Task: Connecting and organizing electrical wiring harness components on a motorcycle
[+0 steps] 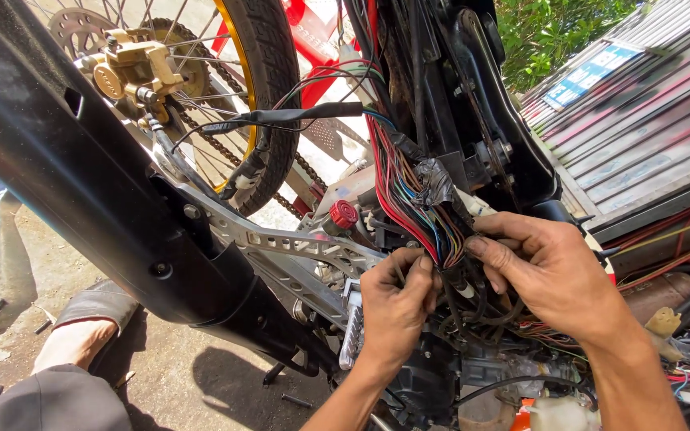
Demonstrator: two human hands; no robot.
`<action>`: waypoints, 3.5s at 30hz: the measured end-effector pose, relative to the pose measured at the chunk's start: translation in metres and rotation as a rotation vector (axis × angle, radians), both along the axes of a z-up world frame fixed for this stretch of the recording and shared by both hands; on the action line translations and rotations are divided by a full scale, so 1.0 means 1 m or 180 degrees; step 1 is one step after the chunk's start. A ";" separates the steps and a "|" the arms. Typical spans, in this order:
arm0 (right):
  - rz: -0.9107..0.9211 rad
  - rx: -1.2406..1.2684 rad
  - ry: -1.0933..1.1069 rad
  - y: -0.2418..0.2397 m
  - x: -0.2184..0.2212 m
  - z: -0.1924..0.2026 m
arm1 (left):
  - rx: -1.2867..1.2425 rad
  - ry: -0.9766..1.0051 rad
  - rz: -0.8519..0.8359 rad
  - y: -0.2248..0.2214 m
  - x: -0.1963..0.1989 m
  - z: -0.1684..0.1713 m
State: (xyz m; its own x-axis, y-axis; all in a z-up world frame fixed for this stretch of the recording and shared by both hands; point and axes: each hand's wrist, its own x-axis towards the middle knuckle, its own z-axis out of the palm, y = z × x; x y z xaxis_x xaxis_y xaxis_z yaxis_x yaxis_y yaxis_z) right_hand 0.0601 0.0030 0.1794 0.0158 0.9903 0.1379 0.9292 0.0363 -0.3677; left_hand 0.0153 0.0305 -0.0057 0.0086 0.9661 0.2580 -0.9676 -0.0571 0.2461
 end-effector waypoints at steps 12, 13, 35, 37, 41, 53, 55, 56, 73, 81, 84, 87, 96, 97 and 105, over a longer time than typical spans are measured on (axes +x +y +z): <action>0.0454 0.2814 -0.1157 -0.040 -0.034 -0.094 | 0.0116 0.0179 0.0496 -0.014 -0.028 0.010; 0.0441 0.2819 -0.1144 -0.038 -0.033 -0.097 | 0.0122 0.0195 0.0491 -0.014 -0.027 0.009; 0.0648 0.2395 -0.1492 -0.024 -0.008 -0.083 | 0.0010 0.0985 0.1004 -0.004 -0.023 0.009; 0.0654 0.2290 -0.1487 -0.023 -0.007 -0.080 | -0.0042 0.0856 0.0789 -0.006 -0.026 0.012; 0.0745 0.2329 -0.1457 -0.022 -0.008 -0.081 | 0.0021 0.1201 0.1093 -0.012 -0.033 0.019; 0.0911 0.2649 -0.2058 -0.014 0.007 -0.099 | -0.0507 0.0897 0.0849 -0.008 -0.014 0.015; 0.0871 0.2621 -0.2032 -0.012 0.010 -0.099 | -0.0512 0.0766 0.0843 -0.005 -0.010 0.013; 0.0876 0.2600 -0.1941 -0.012 0.011 -0.098 | -0.0474 0.0556 0.0629 -0.004 -0.007 0.009; 0.1038 0.2143 -0.1754 -0.012 0.020 -0.083 | 0.0035 0.2300 0.0724 -0.047 -0.029 0.001; 0.0980 0.1720 -0.1421 -0.016 0.016 -0.073 | 0.0330 0.2947 0.2237 -0.045 -0.020 -0.001; 0.0969 0.1708 -0.1402 -0.016 0.014 -0.073 | 0.0288 0.3206 0.2637 -0.042 -0.016 0.002; 0.0949 0.1659 -0.1357 -0.017 0.012 -0.072 | 0.0308 0.3215 0.2666 -0.038 -0.013 0.002; 0.0957 0.1461 -0.1385 -0.017 0.013 -0.065 | 0.0311 0.2950 0.2653 -0.039 -0.003 0.004; 0.0954 0.1454 -0.1386 -0.017 0.015 -0.064 | 0.0308 0.2950 0.2645 -0.039 -0.002 0.004; 0.0737 0.0916 -0.1427 -0.017 0.018 -0.050 | 0.0248 0.2640 0.2422 -0.039 0.010 0.002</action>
